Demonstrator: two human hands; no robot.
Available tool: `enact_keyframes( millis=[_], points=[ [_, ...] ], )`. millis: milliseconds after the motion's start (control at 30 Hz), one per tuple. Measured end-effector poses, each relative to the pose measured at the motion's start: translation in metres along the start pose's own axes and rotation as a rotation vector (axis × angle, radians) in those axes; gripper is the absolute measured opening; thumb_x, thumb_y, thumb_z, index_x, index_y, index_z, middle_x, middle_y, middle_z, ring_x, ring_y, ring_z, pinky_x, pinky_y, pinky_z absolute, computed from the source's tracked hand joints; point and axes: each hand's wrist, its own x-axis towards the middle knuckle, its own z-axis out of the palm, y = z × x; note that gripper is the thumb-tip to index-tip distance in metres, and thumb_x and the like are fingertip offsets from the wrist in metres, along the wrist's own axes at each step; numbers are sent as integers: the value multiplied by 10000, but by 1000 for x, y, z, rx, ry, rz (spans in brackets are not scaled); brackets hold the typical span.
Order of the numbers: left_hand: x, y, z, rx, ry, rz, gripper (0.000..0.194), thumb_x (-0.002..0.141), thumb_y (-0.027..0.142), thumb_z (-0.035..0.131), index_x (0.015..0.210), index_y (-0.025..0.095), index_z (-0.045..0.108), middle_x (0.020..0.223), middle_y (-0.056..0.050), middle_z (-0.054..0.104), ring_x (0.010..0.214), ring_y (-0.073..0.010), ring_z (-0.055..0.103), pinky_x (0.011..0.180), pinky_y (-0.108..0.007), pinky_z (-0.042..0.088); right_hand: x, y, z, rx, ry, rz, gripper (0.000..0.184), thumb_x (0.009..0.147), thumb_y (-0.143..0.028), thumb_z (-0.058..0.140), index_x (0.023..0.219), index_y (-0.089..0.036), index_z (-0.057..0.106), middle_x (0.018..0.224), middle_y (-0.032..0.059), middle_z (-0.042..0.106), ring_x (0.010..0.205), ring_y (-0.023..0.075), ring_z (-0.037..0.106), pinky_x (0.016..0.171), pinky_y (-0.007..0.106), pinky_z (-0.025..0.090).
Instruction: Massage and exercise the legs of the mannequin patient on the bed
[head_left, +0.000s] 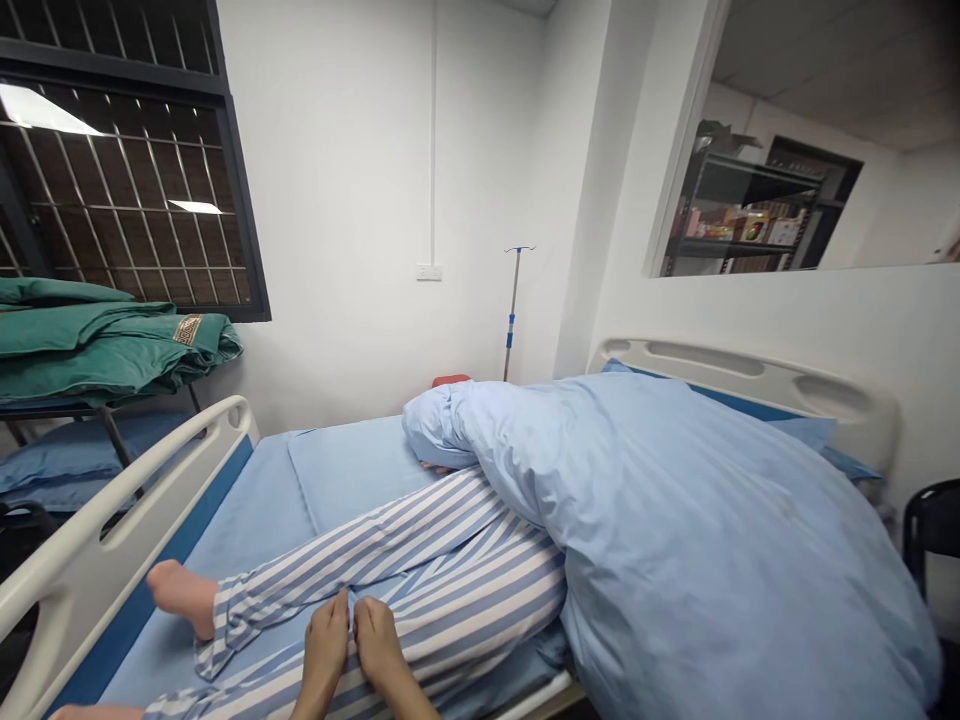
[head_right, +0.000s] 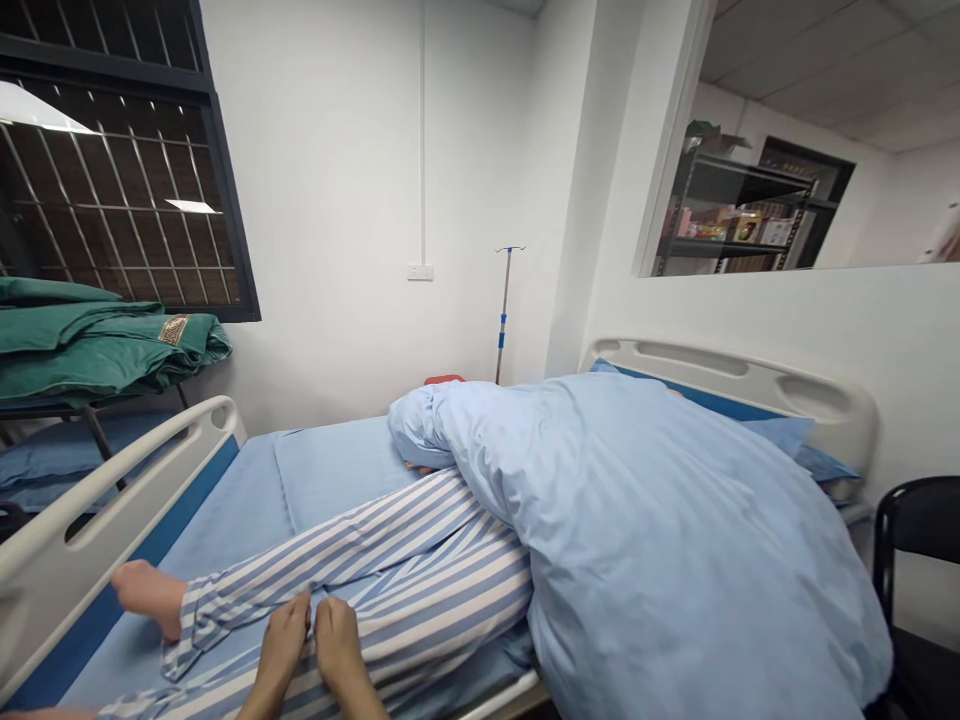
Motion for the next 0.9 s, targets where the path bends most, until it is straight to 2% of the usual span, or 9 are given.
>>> enact_keyframes(
  millis=[133, 233, 367, 467, 633, 700, 767, 833, 900],
  points=[
    [-3, 9, 17, -112, 44, -67, 459, 763, 549, 269, 465, 218, 383, 446, -7, 479, 508, -169, 473, 554, -285, 379, 7, 3, -5, 231, 23, 52, 314, 810, -295, 293, 513, -210, 351, 491, -17, 395, 521, 134, 422, 527, 240, 325],
    [-9, 6, 26, -32, 22, -60, 455, 778, 518, 259, 534, 210, 489, 569, -55, 593, 627, -212, 553, 627, -305, 410, 12, 1, -11, 277, 21, 103, 290, 784, -261, 314, 499, -211, 321, 481, -26, 369, 506, 123, 393, 526, 235, 326],
    [-12, 2, 28, 100, -99, -7, 413, 799, 394, 257, 769, 186, 612, 893, -108, 680, 894, -239, 598, 812, -326, 419, 23, -19, -32, 112, -37, 84, 287, 772, -215, 324, 487, -198, 356, 479, -28, 386, 514, 113, 387, 528, 228, 301],
    [-12, -1, 30, 171, -139, 10, 411, 811, 360, 255, 849, 181, 623, 978, -107, 674, 977, -234, 584, 869, -330, 406, 26, -31, -49, 14, 0, -8, 315, 813, -247, 311, 515, -188, 393, 494, -29, 411, 527, 106, 405, 536, 222, 293],
    [-9, -9, 34, 186, -110, -43, 395, 793, 358, 304, 936, 170, 620, 1080, -102, 645, 1049, -223, 556, 921, -329, 382, 8, -6, -47, -25, 27, 8, 330, 833, -286, 281, 538, -193, 397, 521, -10, 447, 550, 119, 425, 548, 226, 294],
    [-7, -6, 34, 159, -91, -60, 399, 794, 395, 302, 863, 169, 624, 1016, -107, 662, 998, -230, 574, 889, -331, 398, 3, 6, -43, -4, 31, 29, 332, 826, -286, 274, 528, -195, 388, 519, -7, 442, 552, 125, 428, 551, 231, 294],
    [-5, 2, 36, 108, -74, -61, 425, 803, 446, 276, 703, 180, 593, 809, -96, 676, 835, -229, 603, 781, -325, 430, 5, 11, -41, 79, 13, 62, 317, 803, -270, 286, 512, -196, 388, 497, -12, 419, 529, 125, 424, 539, 231, 296],
    [-4, 15, 39, 28, -59, -46, 462, 809, 493, 242, 569, 200, 505, 586, -52, 603, 640, -204, 571, 645, -306, 422, 10, 13, -42, 209, -18, 99, 292, 772, -256, 305, 498, -198, 387, 464, -25, 383, 487, 119, 403, 515, 226, 298],
    [-5, 27, 44, -66, -35, -35, 476, 808, 528, 228, 516, 211, 430, 484, -17, 521, 541, -178, 516, 571, -289, 391, 15, 13, -44, 334, -27, 130, 278, 754, -254, 315, 490, -200, 381, 446, -35, 356, 447, 110, 368, 485, 222, 295]
  ],
)
